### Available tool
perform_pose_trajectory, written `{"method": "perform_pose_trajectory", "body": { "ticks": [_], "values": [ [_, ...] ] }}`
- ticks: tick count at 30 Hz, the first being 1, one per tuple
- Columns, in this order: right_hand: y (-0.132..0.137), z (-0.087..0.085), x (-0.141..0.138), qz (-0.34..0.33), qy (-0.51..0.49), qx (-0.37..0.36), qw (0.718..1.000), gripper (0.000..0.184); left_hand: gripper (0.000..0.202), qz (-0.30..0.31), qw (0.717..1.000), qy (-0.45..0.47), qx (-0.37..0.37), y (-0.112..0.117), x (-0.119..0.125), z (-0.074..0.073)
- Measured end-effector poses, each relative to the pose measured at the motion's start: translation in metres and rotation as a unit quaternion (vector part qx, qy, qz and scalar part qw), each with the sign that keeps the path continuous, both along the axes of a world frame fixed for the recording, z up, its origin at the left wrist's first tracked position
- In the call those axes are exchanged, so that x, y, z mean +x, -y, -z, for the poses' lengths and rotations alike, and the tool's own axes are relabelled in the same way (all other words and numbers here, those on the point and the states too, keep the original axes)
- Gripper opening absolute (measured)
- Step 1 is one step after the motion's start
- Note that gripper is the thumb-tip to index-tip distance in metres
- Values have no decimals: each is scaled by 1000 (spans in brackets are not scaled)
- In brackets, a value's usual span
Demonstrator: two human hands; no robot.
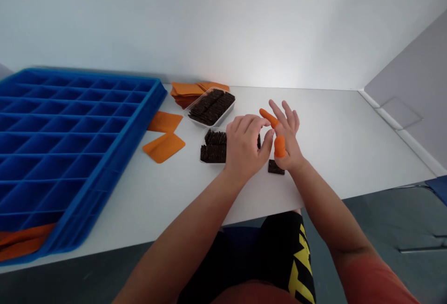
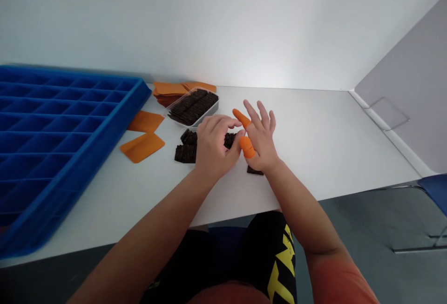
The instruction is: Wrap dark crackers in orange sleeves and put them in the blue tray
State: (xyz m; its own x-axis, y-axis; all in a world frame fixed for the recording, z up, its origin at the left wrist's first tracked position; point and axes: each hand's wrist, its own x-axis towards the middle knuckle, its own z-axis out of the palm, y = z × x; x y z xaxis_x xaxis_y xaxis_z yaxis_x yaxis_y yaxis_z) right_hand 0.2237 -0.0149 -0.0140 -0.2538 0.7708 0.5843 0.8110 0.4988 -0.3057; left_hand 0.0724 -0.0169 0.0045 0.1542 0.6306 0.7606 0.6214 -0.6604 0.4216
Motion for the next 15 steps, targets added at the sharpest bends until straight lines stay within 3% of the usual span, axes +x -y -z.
{"method": "perform_pose_trajectory", "body": {
  "ticks": [4, 8, 15],
  "values": [
    [-2, -1, -2, 53, 79, 77, 993, 51, 18, -5, 1000, -15, -3, 0, -1, -2],
    [-5, 4, -4, 87, 96, 130, 983, 57, 20, -17, 999, -35, -27, -3, -1, -3],
    [-5, 6, 0, 86, 145, 132, 977, 60, 15, -14, 973, -79, -216, 0, 0, -8]
  ]
}}
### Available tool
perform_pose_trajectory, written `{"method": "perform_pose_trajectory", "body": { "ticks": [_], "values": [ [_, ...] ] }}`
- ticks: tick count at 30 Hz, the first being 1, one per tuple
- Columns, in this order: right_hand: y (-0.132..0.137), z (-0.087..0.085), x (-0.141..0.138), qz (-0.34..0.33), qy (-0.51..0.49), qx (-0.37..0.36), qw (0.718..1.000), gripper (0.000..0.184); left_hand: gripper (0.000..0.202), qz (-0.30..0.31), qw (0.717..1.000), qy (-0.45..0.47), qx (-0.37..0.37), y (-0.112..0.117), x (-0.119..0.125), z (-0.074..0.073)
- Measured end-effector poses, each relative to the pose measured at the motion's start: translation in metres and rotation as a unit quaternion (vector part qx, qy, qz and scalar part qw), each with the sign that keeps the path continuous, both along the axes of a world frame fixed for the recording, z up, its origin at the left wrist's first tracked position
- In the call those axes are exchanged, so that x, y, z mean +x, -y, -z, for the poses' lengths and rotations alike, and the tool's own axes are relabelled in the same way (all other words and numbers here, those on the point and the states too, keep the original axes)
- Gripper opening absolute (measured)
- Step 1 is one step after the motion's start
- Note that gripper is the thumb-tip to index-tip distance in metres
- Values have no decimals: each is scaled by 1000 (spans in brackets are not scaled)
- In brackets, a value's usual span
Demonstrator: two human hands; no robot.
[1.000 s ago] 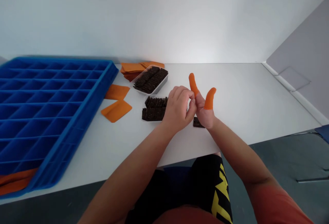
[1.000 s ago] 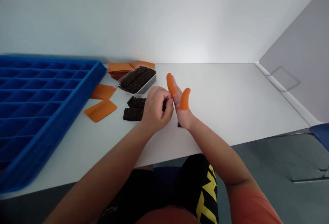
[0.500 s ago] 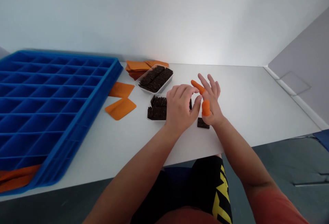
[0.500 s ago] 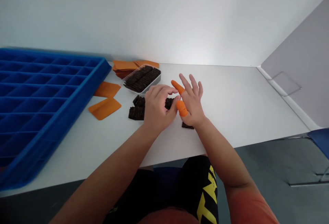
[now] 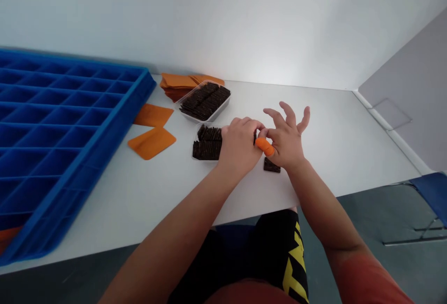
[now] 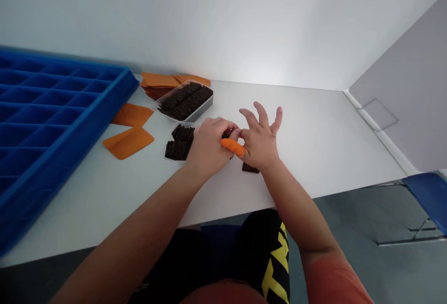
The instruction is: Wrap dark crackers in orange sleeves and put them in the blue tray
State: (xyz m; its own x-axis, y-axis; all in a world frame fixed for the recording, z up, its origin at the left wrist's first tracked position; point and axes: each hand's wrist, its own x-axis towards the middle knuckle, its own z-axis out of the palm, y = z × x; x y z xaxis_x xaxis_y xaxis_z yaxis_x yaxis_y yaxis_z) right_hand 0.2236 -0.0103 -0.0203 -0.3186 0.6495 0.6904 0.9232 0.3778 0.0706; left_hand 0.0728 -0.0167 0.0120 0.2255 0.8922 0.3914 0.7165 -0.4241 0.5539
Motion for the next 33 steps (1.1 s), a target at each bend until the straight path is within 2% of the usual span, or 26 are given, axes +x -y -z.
{"method": "perform_pose_trajectory", "body": {
  "ticks": [3, 5, 7, 9, 11, 13, 19, 25, 29, 33],
  "values": [
    [1, -1, 2, -20, 1, -2, 1000, 62, 16, 4, 999, -1, -54, 2, 0, -3],
    [2, -3, 3, -38, -18, -11, 999, 63, 17, 7, 998, 4, -64, 4, 0, -5],
    [2, -5, 3, -48, -50, -22, 997, 63, 14, 9, 999, 6, -41, 6, -1, -6],
    [2, -5, 2, -48, -80, -22, 995, 63, 13, 10, 1000, 6, 15, 8, -2, -6],
    [1, -3, 1, -47, -93, -13, 994, 64, 15, 16, 998, 5, 67, 10, -3, -5],
    [0, 1, -1, -52, -95, -4, 994, 65, 18, 23, 996, 1, 88, 10, -5, -4],
    [-7, 17, -3, -37, -93, 70, 993, 60, 17, 29, 997, -22, 66, 10, -5, -6],
    [-11, 25, 0, -82, -87, 96, 988, 52, 19, -30, 991, -90, 95, 23, 1, -4],
    [-11, 27, 0, -60, -53, 72, 994, 47, 17, -22, 992, -98, 79, 20, -1, 0],
    [-13, 27, 0, -76, -49, 56, 994, 51, 18, 5, 994, -74, 79, 17, -5, 0]
  ]
}}
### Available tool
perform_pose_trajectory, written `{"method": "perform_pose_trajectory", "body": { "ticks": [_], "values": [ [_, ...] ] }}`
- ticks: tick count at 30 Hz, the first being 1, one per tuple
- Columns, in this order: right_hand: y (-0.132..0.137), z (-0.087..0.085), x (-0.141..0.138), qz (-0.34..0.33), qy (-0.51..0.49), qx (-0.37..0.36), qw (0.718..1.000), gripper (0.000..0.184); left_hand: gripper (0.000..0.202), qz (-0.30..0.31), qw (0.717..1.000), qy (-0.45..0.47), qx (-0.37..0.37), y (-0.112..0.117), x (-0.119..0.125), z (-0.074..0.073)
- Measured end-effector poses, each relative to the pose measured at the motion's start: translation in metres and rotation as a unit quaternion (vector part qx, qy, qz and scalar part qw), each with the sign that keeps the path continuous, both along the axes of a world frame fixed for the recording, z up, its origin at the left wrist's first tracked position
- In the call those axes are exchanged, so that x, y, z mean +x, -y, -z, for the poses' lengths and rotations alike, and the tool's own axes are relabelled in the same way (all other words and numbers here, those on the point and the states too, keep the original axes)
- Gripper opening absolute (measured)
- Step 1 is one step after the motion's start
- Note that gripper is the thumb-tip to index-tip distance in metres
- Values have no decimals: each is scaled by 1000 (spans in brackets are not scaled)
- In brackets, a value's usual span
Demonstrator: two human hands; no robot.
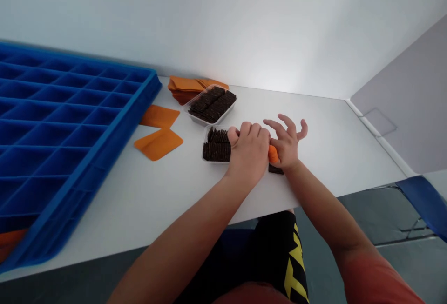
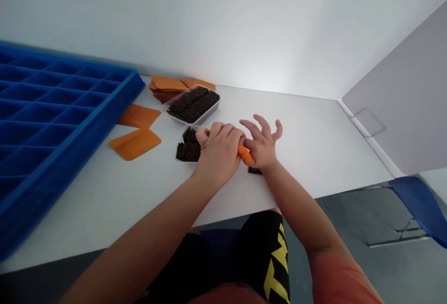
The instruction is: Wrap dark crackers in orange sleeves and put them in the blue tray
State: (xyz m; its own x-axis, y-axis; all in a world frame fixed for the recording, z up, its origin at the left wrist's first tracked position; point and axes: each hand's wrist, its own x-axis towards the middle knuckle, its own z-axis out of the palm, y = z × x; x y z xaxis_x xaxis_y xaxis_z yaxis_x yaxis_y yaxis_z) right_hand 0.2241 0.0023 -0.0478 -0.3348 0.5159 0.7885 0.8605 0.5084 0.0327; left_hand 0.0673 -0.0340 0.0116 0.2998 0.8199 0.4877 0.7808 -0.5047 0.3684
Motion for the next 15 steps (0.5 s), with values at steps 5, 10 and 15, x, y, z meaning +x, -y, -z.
{"method": "perform_pose_trajectory", "body": {
  "ticks": [5, 10, 15],
  "values": [
    [0, -2, -1, 7, -21, -6, 1000, 64, 18, 1, 998, 47, 31, 7, -2, -3],
    [2, -5, -3, 7, -3, -56, 998, 62, 19, -16, 999, 23, 27, 6, -1, -1],
    [4, -8, -3, -36, 5, -34, 999, 53, 12, -17, 999, 3, -34, -1, 0, 5]
  ]
}}
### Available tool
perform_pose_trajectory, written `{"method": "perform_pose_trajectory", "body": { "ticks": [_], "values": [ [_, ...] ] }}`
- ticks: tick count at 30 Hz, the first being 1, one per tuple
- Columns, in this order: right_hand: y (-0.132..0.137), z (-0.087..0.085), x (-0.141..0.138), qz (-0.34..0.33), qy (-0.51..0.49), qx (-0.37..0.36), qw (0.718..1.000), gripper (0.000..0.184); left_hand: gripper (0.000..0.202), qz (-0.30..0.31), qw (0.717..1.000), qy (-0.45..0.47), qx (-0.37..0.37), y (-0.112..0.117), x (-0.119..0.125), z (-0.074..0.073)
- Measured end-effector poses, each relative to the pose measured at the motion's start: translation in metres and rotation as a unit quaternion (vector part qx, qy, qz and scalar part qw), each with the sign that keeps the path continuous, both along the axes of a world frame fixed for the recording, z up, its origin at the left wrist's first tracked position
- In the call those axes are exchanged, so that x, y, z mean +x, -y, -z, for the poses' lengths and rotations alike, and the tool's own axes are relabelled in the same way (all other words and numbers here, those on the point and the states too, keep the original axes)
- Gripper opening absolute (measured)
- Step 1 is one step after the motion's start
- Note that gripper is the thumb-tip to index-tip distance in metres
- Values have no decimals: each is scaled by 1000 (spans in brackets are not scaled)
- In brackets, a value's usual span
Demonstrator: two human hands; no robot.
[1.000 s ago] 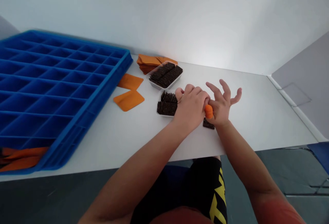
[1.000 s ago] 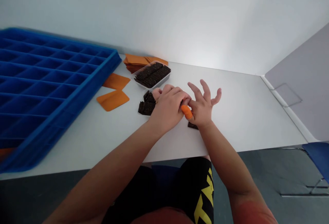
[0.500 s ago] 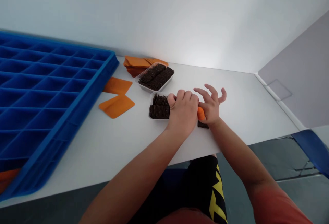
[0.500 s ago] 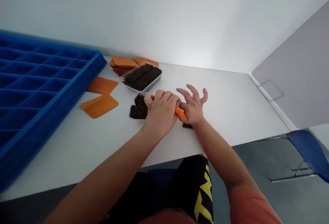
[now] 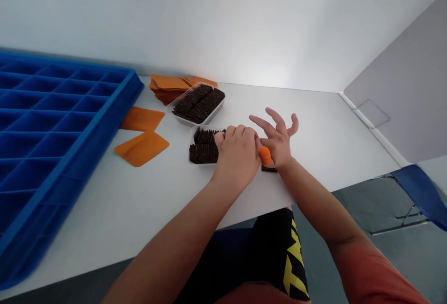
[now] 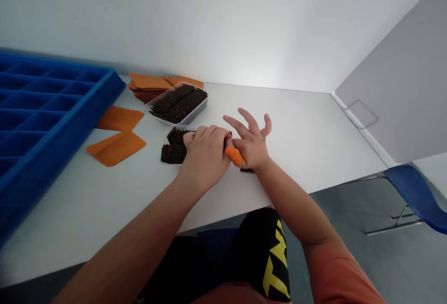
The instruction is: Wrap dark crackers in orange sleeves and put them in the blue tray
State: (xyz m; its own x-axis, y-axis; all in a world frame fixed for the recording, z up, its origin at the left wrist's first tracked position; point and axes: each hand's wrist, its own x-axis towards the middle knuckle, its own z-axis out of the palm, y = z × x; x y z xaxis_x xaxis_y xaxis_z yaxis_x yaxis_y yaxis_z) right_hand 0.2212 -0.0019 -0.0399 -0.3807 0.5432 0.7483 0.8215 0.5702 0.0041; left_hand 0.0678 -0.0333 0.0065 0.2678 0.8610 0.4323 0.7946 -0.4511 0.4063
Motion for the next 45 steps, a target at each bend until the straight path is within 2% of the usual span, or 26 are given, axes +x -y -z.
{"method": "perform_pose_trajectory", "body": {
  "ticks": [3, 7, 12, 17, 21, 25, 28, 33, 36, 39, 45],
  "values": [
    [2, -2, 0, 4, 14, -42, 999, 52, 12, 4, 1000, -6, -21, -2, -1, 5],
    [7, -9, 0, 23, 14, -121, 992, 56, 12, 38, 999, 16, -9, -3, -6, 8],
    [11, -14, -2, 31, 0, -140, 990, 63, 11, 88, 995, 32, -26, -3, -13, 3],
    [11, -11, -1, 7, 8, -132, 991, 68, 14, 60, 997, 32, -32, 3, -9, 0],
    [13, -16, -1, 30, 3, -150, 988, 63, 8, 23, 999, 43, -12, 12, -1, 4],
    [17, -22, -3, 43, -1, -151, 988, 58, 9, 16, 998, 65, -14, 13, 2, 7],
    [18, -21, -5, 42, 18, -128, 991, 57, 8, 13, 997, 61, -50, 10, -1, 2],
    [12, -12, -4, 62, 39, -68, 995, 56, 13, 12, 982, 18, -189, 7, -1, -17],
    [11, -11, -3, 63, 42, -67, 995, 53, 12, 18, 974, 39, -223, 6, 0, -22],
    [16, -16, -6, 75, 37, -89, 993, 50, 13, 7, 979, 59, -195, 4, -1, -18],
    [27, -25, -16, 67, 14, -167, 984, 48, 11, -51, 999, 5, -14, 3, 0, -4]
  ]
}}
